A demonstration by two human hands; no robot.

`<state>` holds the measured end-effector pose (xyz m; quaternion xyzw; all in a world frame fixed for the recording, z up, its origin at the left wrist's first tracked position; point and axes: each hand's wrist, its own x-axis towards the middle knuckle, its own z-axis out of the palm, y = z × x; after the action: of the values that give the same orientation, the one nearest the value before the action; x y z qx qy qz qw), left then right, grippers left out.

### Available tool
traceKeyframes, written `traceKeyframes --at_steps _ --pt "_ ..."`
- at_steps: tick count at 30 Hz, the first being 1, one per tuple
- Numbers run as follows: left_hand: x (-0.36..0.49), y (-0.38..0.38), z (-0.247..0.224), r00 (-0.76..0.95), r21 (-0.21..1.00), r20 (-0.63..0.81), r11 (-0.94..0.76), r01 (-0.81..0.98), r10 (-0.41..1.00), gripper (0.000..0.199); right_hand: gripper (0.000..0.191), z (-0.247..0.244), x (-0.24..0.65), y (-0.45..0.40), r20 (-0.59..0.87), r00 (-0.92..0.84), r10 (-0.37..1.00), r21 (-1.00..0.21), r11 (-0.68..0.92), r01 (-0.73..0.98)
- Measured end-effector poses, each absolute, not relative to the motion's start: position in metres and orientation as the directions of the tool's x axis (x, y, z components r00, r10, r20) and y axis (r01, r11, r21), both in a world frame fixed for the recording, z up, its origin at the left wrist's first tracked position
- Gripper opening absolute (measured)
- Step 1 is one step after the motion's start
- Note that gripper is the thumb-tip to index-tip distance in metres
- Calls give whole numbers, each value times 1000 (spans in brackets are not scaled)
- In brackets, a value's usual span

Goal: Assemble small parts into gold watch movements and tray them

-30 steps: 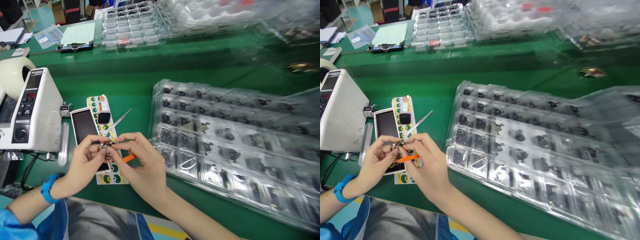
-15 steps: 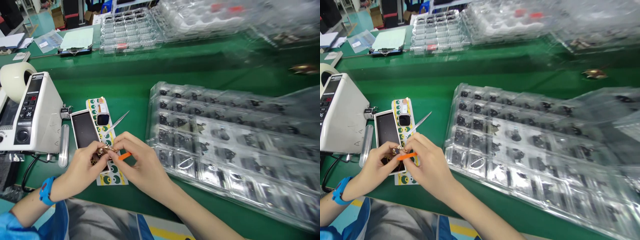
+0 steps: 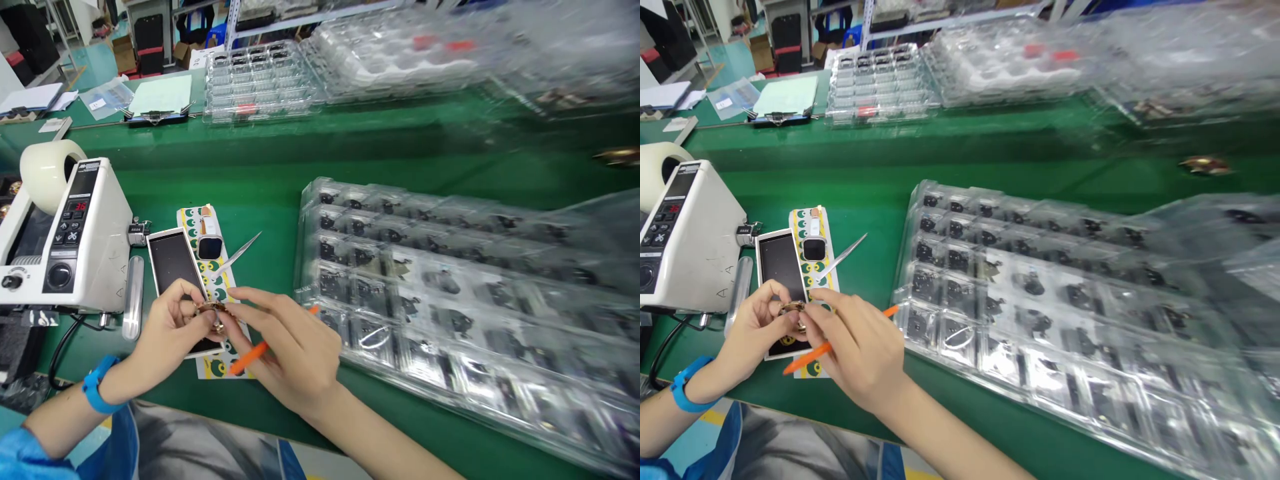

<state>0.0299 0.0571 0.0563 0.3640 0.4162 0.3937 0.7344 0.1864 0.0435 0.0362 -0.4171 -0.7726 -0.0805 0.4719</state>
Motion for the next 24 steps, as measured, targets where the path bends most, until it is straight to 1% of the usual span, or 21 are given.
traceKeyframes --at_steps 2,6,9,12,17,20,24 --pt "32 54 56 351 857 -301 413 -309 887 39 9 34 184 46 782 -189 594 -329 650 685" --pt "33 48 54 356 888 -258 365 -278 898 35 9 31 182 46 792 -175 585 -342 661 668" --pt "32 44 51 331 930 -214 295 -220 919 31 8 30 182 46 805 -193 562 -301 665 683" --pt "30 42 47 315 965 -172 224 -135 933 25 7 30 183 46 817 -236 527 -226 669 708" --pt "28 43 42 317 980 -161 191 -65 935 22 6 27 188 48 827 -317 464 -121 697 707" --pt "27 42 40 316 978 -173 200 -53 933 22 7 26 189 49 821 -348 453 -107 720 686" --pt "25 40 40 287 983 -179 183 14 941 22 9 29 188 48 815 -347 464 -123 723 679"
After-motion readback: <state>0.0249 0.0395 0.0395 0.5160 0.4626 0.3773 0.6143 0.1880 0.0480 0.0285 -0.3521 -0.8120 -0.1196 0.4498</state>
